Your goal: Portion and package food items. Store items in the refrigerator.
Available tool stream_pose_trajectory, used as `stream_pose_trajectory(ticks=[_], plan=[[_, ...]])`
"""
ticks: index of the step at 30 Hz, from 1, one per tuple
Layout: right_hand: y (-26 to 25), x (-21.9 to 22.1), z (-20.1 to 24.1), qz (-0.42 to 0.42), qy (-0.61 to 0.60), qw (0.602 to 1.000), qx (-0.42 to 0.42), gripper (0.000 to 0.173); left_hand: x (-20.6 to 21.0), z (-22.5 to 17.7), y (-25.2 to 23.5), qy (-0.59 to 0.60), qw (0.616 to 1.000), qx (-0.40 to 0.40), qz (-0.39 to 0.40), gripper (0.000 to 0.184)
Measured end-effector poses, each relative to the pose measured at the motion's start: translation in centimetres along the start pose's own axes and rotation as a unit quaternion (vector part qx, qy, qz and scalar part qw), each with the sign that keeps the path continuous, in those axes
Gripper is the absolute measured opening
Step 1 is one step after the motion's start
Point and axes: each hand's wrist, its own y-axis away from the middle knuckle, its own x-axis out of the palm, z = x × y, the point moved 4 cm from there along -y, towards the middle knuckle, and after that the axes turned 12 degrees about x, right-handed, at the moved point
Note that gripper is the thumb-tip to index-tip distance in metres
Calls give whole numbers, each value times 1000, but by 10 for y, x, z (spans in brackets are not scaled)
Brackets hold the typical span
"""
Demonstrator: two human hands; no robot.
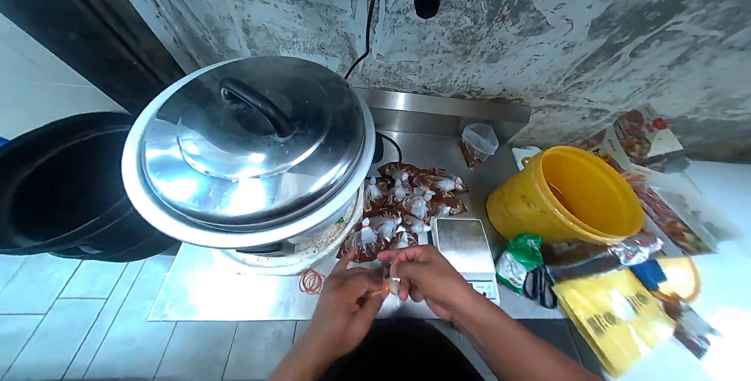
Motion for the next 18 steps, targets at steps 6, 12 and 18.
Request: stream_pose_trajectory(ticks=[6, 12, 18], plan=[[14, 32, -4, -49, 56, 996, -44, 11, -9, 7, -2, -150, 986, -26, -64, 22], [-8, 9, -19, -21, 105, 989, -104, 9, -16, 13, 2, 277, 924, -230, -129, 5], [-15, 29, -9, 12, -56, 997, 59, 15, -27, 21, 6, -73, 992, 69, 82, 23]])
